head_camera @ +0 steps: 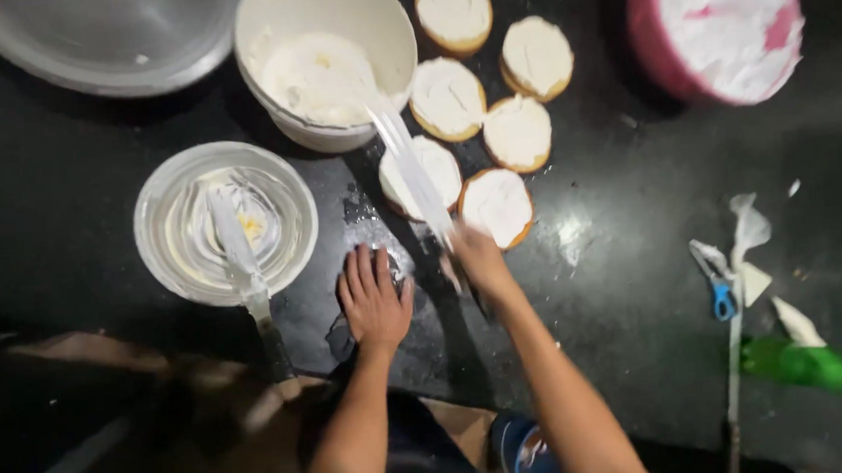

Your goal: The person scoops white frosting from a bucket with a spatula and spreads it over round cake layers on a dark counter. They then sprinkle a crumbly topping from a container over the frosted layers and stack plain cake layers on top to assemble filled cakes.

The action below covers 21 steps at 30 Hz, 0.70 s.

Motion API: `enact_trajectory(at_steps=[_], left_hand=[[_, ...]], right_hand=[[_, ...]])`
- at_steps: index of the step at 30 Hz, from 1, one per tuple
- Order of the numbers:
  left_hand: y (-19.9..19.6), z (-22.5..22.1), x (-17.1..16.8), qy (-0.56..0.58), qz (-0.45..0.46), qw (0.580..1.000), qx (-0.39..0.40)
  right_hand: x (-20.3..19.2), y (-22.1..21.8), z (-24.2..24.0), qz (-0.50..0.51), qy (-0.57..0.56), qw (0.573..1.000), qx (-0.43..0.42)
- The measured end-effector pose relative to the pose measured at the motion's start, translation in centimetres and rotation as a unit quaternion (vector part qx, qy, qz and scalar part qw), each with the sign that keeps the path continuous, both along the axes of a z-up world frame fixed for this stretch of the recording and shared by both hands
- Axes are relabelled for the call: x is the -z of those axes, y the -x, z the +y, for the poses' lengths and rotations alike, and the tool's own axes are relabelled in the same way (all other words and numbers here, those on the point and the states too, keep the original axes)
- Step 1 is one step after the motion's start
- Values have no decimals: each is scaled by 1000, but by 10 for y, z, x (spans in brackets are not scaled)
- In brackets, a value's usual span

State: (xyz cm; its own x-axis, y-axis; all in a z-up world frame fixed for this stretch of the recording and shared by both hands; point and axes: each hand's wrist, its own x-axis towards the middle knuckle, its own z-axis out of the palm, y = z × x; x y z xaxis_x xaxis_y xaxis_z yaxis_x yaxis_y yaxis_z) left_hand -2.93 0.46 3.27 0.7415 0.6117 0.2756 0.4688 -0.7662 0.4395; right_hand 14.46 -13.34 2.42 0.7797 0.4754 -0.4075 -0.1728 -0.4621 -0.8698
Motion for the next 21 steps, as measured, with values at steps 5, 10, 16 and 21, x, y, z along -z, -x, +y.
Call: enact_trajectory(at_steps=[5,10,16,21], left_hand=[[32,-8,25,83,27,989,122],[39,-53,16,217,51,965,141],[24,-139,-29,919,-181,349,13],[-17,-170,-11,752,-144,630,-134]], right_hand=[[-77,98,-89,-16,15,997,73],[-153,136,-115,-54,-111,980,155],[-104,181,-130,-130,-3,987,96],[-88,196,-159,-199,189,954,-122]])
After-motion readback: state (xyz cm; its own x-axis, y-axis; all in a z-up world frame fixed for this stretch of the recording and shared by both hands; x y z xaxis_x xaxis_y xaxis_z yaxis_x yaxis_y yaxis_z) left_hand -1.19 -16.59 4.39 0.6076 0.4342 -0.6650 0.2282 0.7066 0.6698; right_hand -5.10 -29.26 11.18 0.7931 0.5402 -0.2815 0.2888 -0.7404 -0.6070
